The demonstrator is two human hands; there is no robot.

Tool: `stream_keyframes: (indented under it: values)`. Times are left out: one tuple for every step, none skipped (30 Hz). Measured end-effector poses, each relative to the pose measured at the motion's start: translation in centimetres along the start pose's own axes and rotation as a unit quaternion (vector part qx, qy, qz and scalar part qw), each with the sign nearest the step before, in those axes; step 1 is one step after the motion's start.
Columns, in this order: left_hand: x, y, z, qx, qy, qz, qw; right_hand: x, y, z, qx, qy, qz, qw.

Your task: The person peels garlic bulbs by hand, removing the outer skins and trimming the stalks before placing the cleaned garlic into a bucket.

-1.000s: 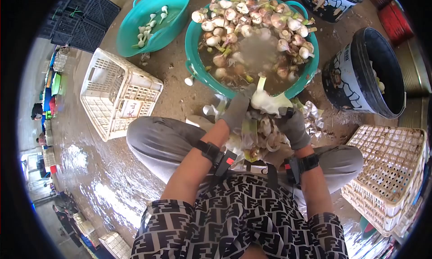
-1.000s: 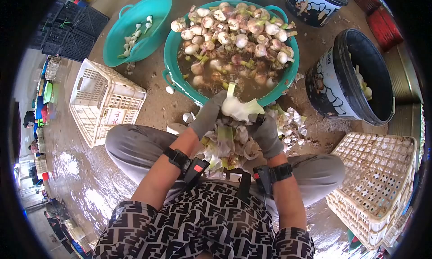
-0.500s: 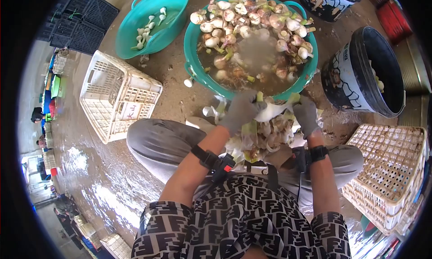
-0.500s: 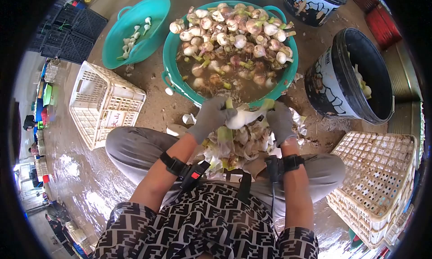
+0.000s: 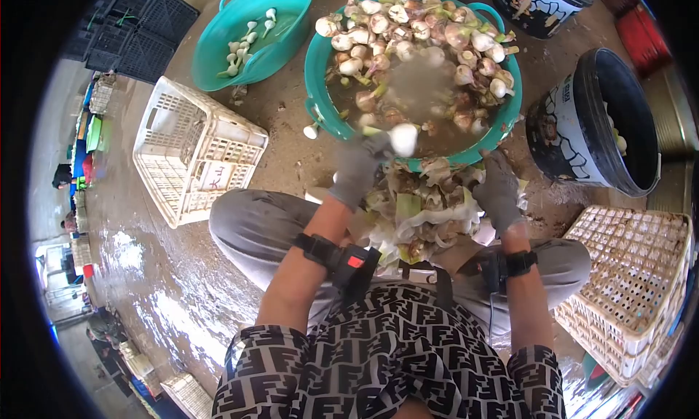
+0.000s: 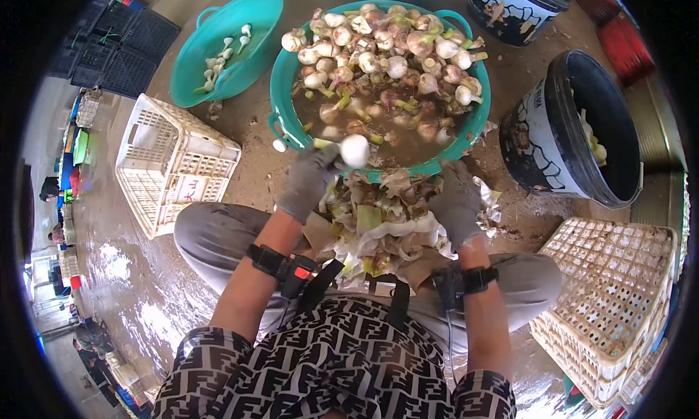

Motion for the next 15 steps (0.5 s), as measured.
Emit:
stream_keyframes:
  values:
    - [-1.0,0.1,0.1,0.019,-0.034,-0.025,0.999,-1.4,0.0,0.3,-0.018,-0.181,-0.024,0.983]
    - [-1.2,0.7,1.4,0.005,-0.106,-0.065,0.992,-2.9,0.1,0.7,-0.036,-0.355,-0.047,0.933]
    - [-1.5,1.1,3.2,-0.037,-0.107,-0.072,0.991,-4.0,0.4,0.9,-0.054,-0.517,-0.068,0.851]
    - [-2.0,1.3,4.8,-0.079,-0.108,-0.078,0.988,-4.9,0.7,1.5,-0.11,-0.517,-0.087,0.844]
    - [-2.3,1.3,5.7,-0.12,-0.108,-0.084,0.983,-4.0,0.2,2.8,-0.149,-0.685,-0.031,0.713]
    - [-1.7,0.8,5.2,-0.117,-0.169,-0.066,0.976,-2.1,-0.6,4.4,-0.181,-0.817,0.029,0.546]
    - [-1.0,-0.1,4.6,-0.112,-0.228,-0.05,0.966,-0.2,-1.4,5.4,-0.205,-0.909,0.091,0.352]
    - [-0.2,-1.3,3.9,-0.109,-0.287,-0.034,0.951,1.5,-2.5,2.9,-0.303,-0.938,0.064,0.155]
    - [0.2,-2.8,2.3,-0.087,-0.421,-0.003,0.903,2.0,-2.9,-1.1,-0.31,-0.945,0.008,0.104]
    - [0.3,-4.7,0.1,-0.065,-0.546,0.028,0.835,2.4,-3.3,-5.2,-0.319,-0.945,-0.048,0.052]
    - [1.0,-6.3,-1.3,-0.04,-0.658,0.061,0.749,2.3,-3.4,-9.7,-0.25,-0.947,-0.129,0.153]
    - [1.1,-7.6,-2.4,-0.064,-0.695,0.073,0.712,2.3,-3.4,-12.6,-0.176,-0.929,-0.206,0.251]
    - [1.3,-8.7,-3.2,-0.089,-0.73,0.086,0.673,2.9,-3.7,-13.2,-0.147,-0.936,-0.211,0.24]
    - [1.3,-9.4,-3.3,-0.114,-0.761,0.099,0.631,4.0,-4.2,-12.3,-0.121,-0.939,-0.189,0.26]
    - [0.8,-9.9,-3.1,-0.143,-0.779,0.067,0.607,5.1,-4.8,-10.7,-0.096,-0.941,-0.167,0.28]
Point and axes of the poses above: each hand's wrist, its own y-axis away from the middle knuckle, its own z-axis out of the palm, x = y × z, the point moved 5 cm from there along -y, towards the middle knuckle, and after that the axes turned 3 degrees about -x, right-handed, at the moved point
